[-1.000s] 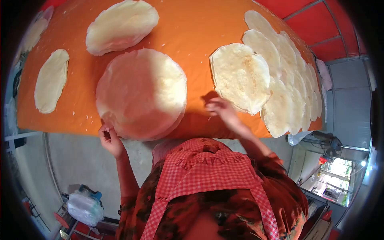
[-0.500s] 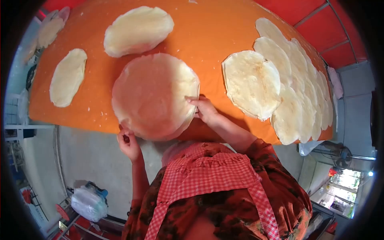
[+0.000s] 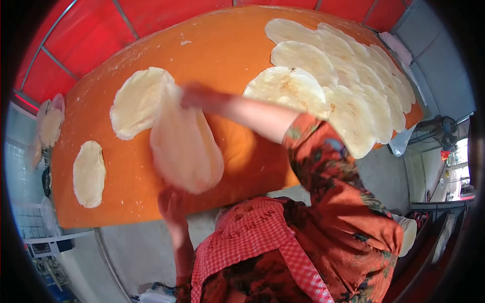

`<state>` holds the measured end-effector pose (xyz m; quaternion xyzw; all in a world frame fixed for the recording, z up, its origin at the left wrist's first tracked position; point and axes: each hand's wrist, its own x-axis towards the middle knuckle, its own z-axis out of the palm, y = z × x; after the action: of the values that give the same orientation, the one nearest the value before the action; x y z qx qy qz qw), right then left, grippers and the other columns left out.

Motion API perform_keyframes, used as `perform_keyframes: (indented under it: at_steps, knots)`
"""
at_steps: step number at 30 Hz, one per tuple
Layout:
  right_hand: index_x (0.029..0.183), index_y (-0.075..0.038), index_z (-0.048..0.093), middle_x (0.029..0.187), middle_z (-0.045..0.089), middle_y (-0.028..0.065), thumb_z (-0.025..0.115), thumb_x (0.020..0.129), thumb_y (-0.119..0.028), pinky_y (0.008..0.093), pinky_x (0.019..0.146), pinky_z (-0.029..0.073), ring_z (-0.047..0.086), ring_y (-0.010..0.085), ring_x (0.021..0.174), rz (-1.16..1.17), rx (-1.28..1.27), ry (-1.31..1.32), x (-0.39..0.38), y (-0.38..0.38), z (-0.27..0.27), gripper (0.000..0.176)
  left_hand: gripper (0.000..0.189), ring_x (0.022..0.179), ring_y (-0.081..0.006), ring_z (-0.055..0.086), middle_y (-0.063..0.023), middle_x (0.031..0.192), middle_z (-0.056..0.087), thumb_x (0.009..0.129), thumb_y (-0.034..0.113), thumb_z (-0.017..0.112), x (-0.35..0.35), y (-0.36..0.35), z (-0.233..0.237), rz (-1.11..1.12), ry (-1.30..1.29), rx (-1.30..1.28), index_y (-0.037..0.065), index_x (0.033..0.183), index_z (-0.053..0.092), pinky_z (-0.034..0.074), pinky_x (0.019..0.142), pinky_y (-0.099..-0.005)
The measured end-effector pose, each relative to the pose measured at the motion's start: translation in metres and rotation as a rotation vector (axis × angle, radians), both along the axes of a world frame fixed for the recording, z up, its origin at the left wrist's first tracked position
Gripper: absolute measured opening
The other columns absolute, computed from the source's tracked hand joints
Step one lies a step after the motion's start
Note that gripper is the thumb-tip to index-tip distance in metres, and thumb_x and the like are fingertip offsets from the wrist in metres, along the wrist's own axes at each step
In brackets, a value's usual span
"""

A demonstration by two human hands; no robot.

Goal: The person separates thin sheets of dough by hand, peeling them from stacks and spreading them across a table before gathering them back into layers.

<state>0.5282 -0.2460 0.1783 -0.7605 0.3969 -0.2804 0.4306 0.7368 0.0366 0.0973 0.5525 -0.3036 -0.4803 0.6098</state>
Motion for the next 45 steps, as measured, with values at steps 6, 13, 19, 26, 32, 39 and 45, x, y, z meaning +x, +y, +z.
perform_keyframes:
  at_steps: [6, 13, 19, 26, 32, 39, 45]
  knots:
    - [0.104, -0.005, 0.064, 0.093, 0.068, 0.018, 0.055, 0.074, -0.002, 0.0389, 0.073, 0.051, 0.066, 0.0334, 0.082, 0.082, -0.388, 0.467, 0.071, 0.059, 0.182, 0.031, 0.045, 0.122, -0.0316, 0.048, -0.0116, 0.136, 0.045, 0.096, 0.031, 0.05, 0.03, -0.064, 0.007, -0.34, 0.669, -0.25, 0.012, 0.136, 0.04, 0.042, 0.099, -0.0447]
    - [0.127, -0.005, 0.049, 0.104, 0.063, 0.0193, 0.058, 0.076, -0.007, 0.0437, 0.072, 0.052, 0.063, 0.0371, 0.094, 0.229, -0.416, 0.625, 0.133, 0.148, 0.018, 0.051, 0.049, 0.129, -0.0298, 0.041, -0.0077, 0.14, 0.043, 0.1, 0.047, 0.033, 0.063, -0.084, -0.034, -0.45, 1.003, -0.229, 0.02, 0.141, 0.035, 0.037, 0.102, -0.0489]
    - [0.112, -0.005, 0.058, 0.098, 0.065, 0.0136, 0.066, 0.084, -0.02, 0.0333, 0.079, 0.05, 0.062, 0.0274, 0.087, 0.187, 0.072, 0.419, 0.131, 0.171, -0.085, 0.032, 0.059, 0.122, -0.0273, 0.047, -0.008, 0.137, 0.046, 0.098, 0.054, 0.029, 0.076, -0.073, -0.106, -0.231, 0.957, -0.177, 0.016, 0.143, 0.032, 0.038, 0.102, -0.0479]
    - [0.098, -0.004, 0.07, 0.087, 0.066, -0.0042, 0.058, 0.09, -0.006, 0.0239, 0.077, 0.047, 0.055, 0.0053, 0.081, 0.048, 0.36, 0.117, 0.096, 0.112, -0.121, 0.014, 0.05, 0.121, -0.0319, 0.048, -0.0131, 0.132, 0.049, 0.097, 0.029, 0.048, 0.087, -0.068, -0.112, -0.246, 0.796, 0.081, 0.004, 0.139, 0.035, 0.04, 0.1, -0.0489]
    - [0.09, -0.003, 0.066, 0.079, 0.06, -0.0041, 0.057, 0.088, -0.009, 0.0249, 0.068, 0.046, 0.052, 0.0049, 0.075, 0.023, 0.026, 0.518, 0.063, 0.008, 0.025, 0.011, 0.052, 0.125, -0.0317, 0.046, -0.0138, 0.138, 0.045, 0.097, 0.028, 0.046, 0.09, -0.073, -0.118, -0.262, 0.778, 0.241, 0.006, 0.142, 0.032, 0.04, 0.102, -0.0489]
    - [0.092, 0.0, 0.067, 0.079, 0.064, 0.0032, 0.059, 0.091, -0.009, 0.0279, 0.077, 0.048, 0.055, 0.0081, 0.079, 0.043, 0.106, 0.42, 0.127, 0.119, -0.07, 0.012, 0.05, 0.122, -0.0271, 0.05, -0.0125, 0.132, 0.049, 0.097, 0.026, 0.046, 0.095, -0.064, -0.093, -0.334, 1.09, 0.01, 0.004, 0.139, 0.033, 0.043, 0.099, -0.0432]
    - [0.099, -0.004, 0.07, 0.083, 0.066, 0.0002, 0.058, 0.091, -0.008, 0.0275, 0.077, 0.048, 0.056, 0.0083, 0.082, 0.009, 0.264, 0.241, 0.11, 0.109, -0.121, 0.015, 0.038, 0.101, -0.0223, 0.06, -0.0112, 0.114, 0.06, 0.09, 0.006, 0.054, 0.085, -0.063, -0.129, -0.307, 0.655, 0.096, 0.001, 0.127, 0.047, 0.051, 0.084, -0.0369]
